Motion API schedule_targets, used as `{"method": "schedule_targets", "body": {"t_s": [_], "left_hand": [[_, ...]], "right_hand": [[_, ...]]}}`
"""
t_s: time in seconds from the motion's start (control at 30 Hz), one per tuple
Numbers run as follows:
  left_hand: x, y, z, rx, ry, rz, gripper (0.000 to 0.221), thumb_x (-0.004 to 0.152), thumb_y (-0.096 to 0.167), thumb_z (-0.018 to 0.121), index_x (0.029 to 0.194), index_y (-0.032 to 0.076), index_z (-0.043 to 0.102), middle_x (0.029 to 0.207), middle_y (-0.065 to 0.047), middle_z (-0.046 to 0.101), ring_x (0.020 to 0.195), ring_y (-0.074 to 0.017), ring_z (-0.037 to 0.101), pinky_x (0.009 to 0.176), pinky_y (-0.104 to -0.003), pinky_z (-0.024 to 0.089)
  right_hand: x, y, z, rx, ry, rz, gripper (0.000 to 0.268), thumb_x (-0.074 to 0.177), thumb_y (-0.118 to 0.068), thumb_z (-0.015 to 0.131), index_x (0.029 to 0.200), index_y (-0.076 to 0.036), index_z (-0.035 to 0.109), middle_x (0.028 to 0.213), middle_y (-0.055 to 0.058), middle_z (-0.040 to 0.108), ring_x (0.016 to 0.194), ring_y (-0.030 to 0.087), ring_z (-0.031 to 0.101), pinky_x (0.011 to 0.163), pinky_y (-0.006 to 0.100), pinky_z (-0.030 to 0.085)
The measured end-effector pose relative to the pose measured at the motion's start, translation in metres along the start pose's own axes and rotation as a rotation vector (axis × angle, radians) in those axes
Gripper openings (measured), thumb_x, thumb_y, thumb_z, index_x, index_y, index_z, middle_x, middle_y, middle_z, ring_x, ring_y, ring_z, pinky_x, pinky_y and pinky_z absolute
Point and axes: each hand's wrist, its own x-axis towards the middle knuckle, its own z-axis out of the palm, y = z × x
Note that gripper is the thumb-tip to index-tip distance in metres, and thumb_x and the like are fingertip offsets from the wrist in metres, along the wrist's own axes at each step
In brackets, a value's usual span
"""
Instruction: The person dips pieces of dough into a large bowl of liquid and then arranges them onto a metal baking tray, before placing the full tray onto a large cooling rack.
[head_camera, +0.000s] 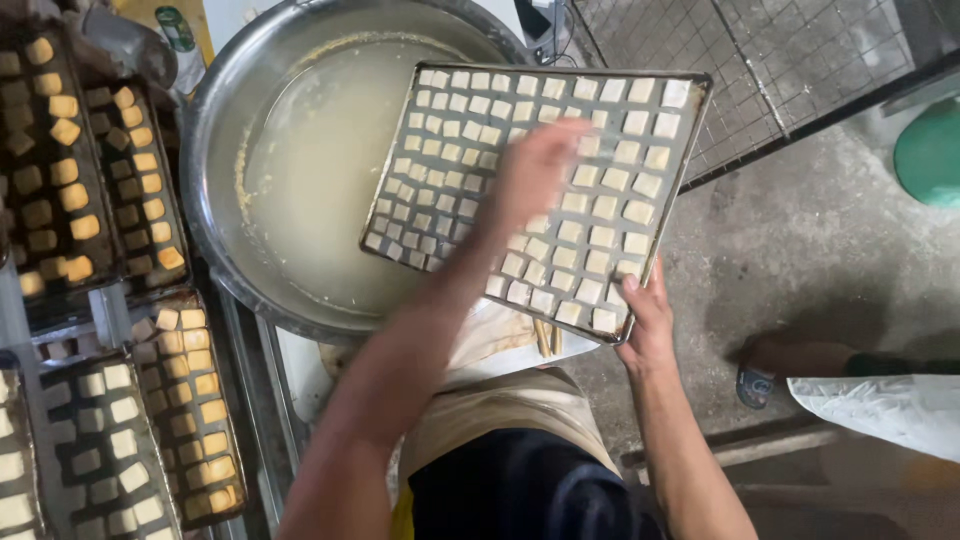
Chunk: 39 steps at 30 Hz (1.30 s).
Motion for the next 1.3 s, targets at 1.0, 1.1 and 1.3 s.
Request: {"method": "schedule_targets", "body": {"t_s": [1.0, 1.1, 1.3], "left_hand": [[-0.079, 0.017, 0.023, -0.715, -0.395, -0.437, 0.043, 0.110, 0.033, 0.061, 0.128, -0.004, 0.070, 0.115, -0.031, 0.074, 0.106, -0.0421, 0.076, 0.088, -0.053, 0.066], [-0.091, 0.067, -0.014, -0.430, -0.367, -0.336, 0.043, 0.107, 0.033, 0.059, 0.128, -0.002, 0.073, 0.110, -0.021, 0.079, 0.101, -0.0374, 0.079, 0.084, -0.046, 0.068], [-0.072, -0.080, -0.125, 0.134, 0.029, -0.074, 0.035, 0.105, 0.040, 0.062, 0.115, 0.012, 0.080, 0.105, -0.017, 0.076, 0.103, -0.0358, 0.073, 0.095, -0.051, 0.055]], "right_hand": [[0.032, 0.034, -0.023, 0.049, -0.050, -0.040, 0.068, 0.106, -0.031, 0.062, 0.167, -0.034, 0.033, 0.163, 0.013, 0.052, 0.143, 0.031, 0.058, 0.117, 0.064, 0.051], [0.041, 0.043, -0.023, 0.047, -0.049, -0.051, 0.064, 0.108, -0.029, 0.061, 0.166, -0.034, 0.035, 0.162, 0.014, 0.052, 0.141, 0.033, 0.058, 0.116, 0.065, 0.050], [0.017, -0.027, 0.058, 0.041, -0.091, 0.025, 0.079, 0.102, -0.036, 0.065, 0.170, -0.035, 0.027, 0.164, 0.016, 0.049, 0.140, 0.033, 0.056, 0.118, 0.060, 0.049]]}}
